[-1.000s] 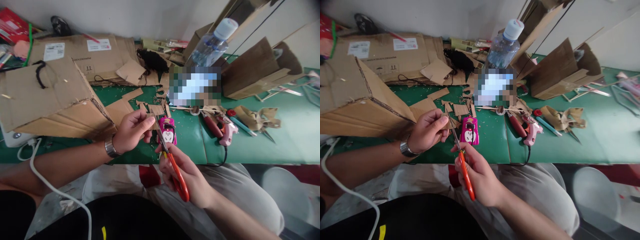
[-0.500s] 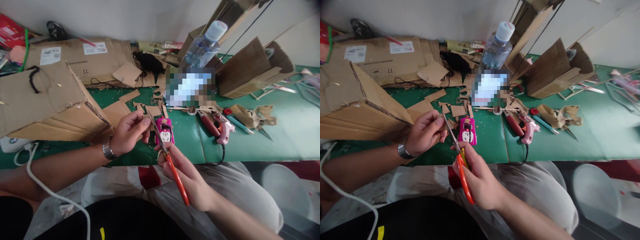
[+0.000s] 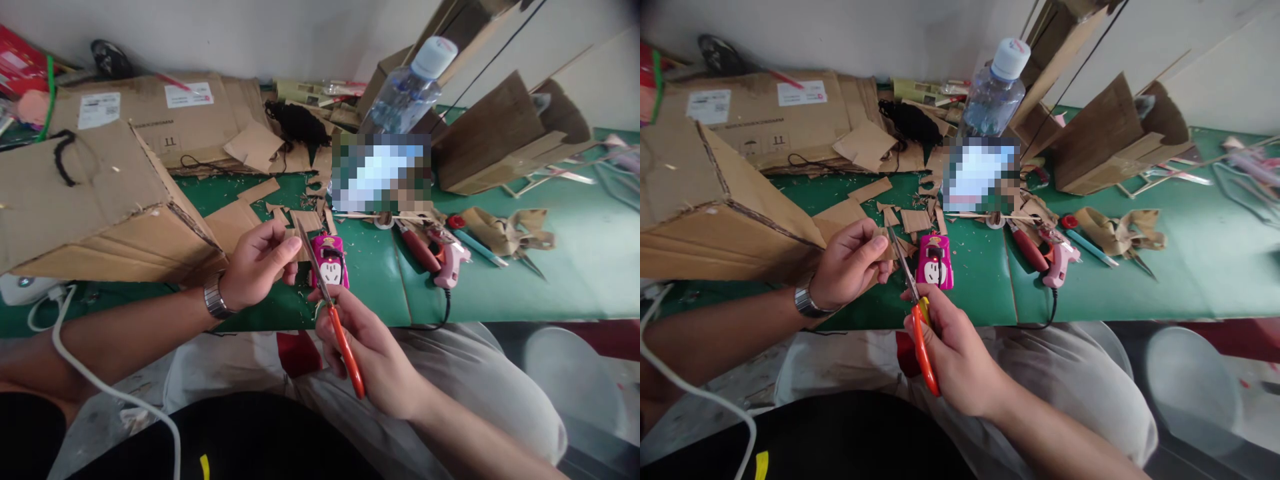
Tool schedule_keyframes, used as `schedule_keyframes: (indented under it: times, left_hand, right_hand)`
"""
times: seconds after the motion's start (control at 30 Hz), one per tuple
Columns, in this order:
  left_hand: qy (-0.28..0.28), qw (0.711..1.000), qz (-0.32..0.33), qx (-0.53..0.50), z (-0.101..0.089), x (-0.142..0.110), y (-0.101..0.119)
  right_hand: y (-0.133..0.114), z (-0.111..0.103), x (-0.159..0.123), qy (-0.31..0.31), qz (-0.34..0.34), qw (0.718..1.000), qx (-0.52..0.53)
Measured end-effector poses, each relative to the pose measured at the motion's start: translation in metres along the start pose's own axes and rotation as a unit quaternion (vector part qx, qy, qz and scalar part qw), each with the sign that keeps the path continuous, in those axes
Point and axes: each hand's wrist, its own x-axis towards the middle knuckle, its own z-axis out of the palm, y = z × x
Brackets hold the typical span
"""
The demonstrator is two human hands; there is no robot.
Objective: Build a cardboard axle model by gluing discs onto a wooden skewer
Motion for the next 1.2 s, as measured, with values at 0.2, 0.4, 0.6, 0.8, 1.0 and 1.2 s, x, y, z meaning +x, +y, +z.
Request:
schedule_keyframes:
  times: [0.2,0.4,0.6,0.8,1.0,1.2]
  left_hand:
    - [0.004,0.999,0.022,-0.033,0.004,0.001,0.006]
    - [-0.014,0.999,0.029,-0.041,0.002,0.004,0.005]
    - [-0.028,0.996,0.016,-0.078,-0.001,0.004,0.005]
    - [-0.011,0.997,0.061,-0.04,0.0,0.006,-0.004]
    - [-0.006,0.998,0.067,-0.016,0.001,0.004,0.001]
    - [-0.027,0.995,0.093,0.028,0.001,0.002,0.006]
  right_hand:
    - [0.005,-0.006,0.001,-0.008,-0.019,0.999,0.039]
    - [-0.001,-0.009,0.0,-0.016,-0.037,0.997,0.07]
    - [0.004,-0.01,0.0,-0.03,-0.035,0.995,0.086]
    - [0.007,-0.014,-0.001,-0.047,-0.047,0.996,0.055]
    - [0.012,-0.015,-0.003,-0.035,-0.035,0.996,0.069]
    - [0.006,-0.011,-0.001,-0.053,-0.024,0.994,0.089]
